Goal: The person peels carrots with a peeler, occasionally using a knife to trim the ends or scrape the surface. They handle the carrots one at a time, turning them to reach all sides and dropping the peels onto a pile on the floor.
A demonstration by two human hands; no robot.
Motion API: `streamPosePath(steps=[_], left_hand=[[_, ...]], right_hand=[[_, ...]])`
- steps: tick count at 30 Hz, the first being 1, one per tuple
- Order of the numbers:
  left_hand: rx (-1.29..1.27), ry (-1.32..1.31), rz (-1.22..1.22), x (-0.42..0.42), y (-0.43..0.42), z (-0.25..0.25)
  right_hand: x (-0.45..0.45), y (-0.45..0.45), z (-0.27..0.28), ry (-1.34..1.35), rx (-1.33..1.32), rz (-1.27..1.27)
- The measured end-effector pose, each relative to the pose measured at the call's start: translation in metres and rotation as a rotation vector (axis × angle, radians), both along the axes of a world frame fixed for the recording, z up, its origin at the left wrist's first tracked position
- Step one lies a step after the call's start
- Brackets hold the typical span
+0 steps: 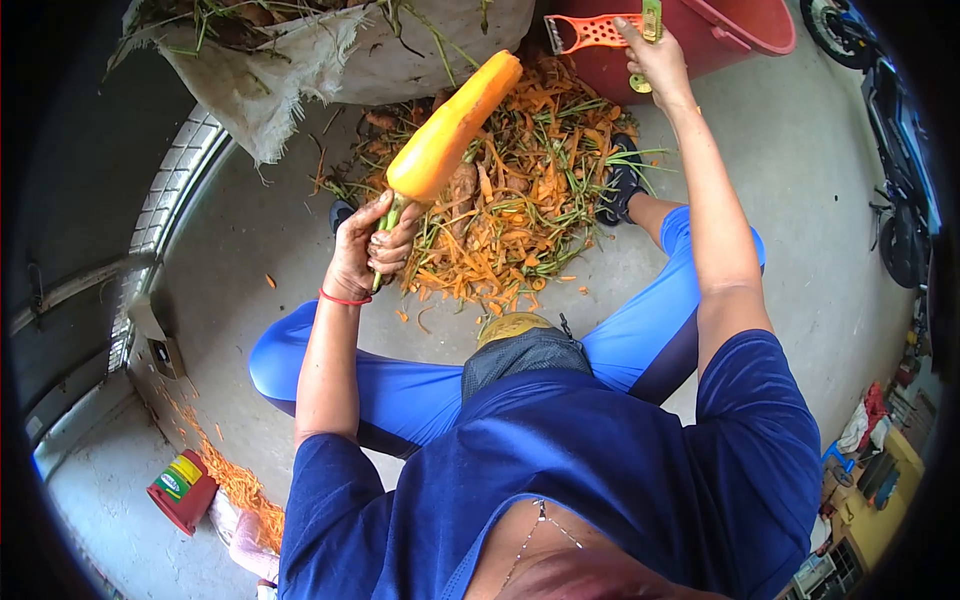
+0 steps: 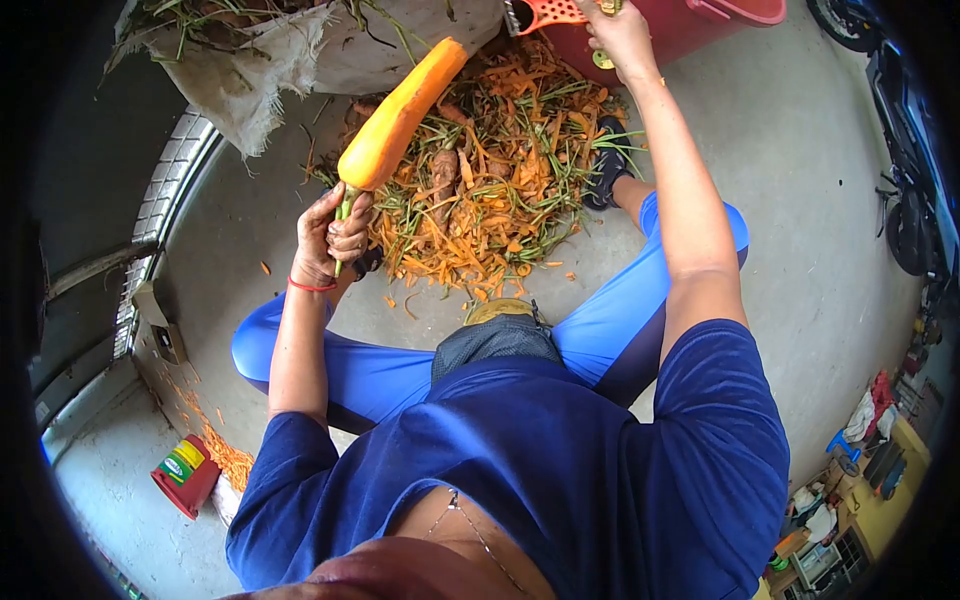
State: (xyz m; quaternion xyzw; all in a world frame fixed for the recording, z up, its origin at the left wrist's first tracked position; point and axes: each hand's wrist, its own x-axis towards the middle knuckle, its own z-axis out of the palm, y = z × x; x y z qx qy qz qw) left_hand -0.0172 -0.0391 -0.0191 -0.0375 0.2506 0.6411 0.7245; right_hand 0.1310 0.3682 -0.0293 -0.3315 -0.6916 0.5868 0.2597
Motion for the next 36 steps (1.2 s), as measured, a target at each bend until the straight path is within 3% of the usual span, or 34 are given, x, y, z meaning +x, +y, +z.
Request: streamPosePath(steps=[3, 8, 12, 14, 18, 25, 30, 33, 35, 36], left_hand=[[0.020, -0.035, 0.004, -0.005, 0.001, -0.007], [0.037, -0.007, -0.019, 0.001, 0.006, -0.013], [0.025, 0.061, -0.043, 0.004, 0.007, -0.008], [0.045, 0.063, -0.024, 0.004, 0.007, -0.006], [0.107, -0.116, 0.063, 0.000, 0.005, -0.015], [0.094, -0.152, -0.014, 0.001, 0.006, -0.014], [0.080, -0.038, -0.071, 0.000, -0.006, -0.018], [-0.078, 0.182, -0.079, 0.004, -0.004, -0.006], [-0.184, 0.341, -0.126, 0.008, -0.005, -0.004], [-0.192, 0.353, -0.140, 0.011, -0.010, -0.004]], right_hand=[[-0.012, -0.043, 0.040, 0.146, -0.206, 0.109], [-0.017, -0.118, 0.060, -0.066, -0.144, 0.428], [-0.014, -0.085, 0.038, -0.145, -0.089, 0.288], [-0.008, -0.049, 0.028, -0.055, 0.045, 0.109], [-0.007, -0.041, 0.031, 0.064, 0.009, -0.008], [-0.025, -0.124, 0.049, -0.015, -0.158, 0.390], [-0.017, -0.076, 0.036, -0.017, -0.147, 0.228], [-0.013, -0.042, 0.000, -0.196, -0.092, 0.311], [-0.009, -0.041, -0.060, -0.184, -0.151, 0.218], [0.001, -0.033, -0.090, -0.314, -0.110, 0.161]])
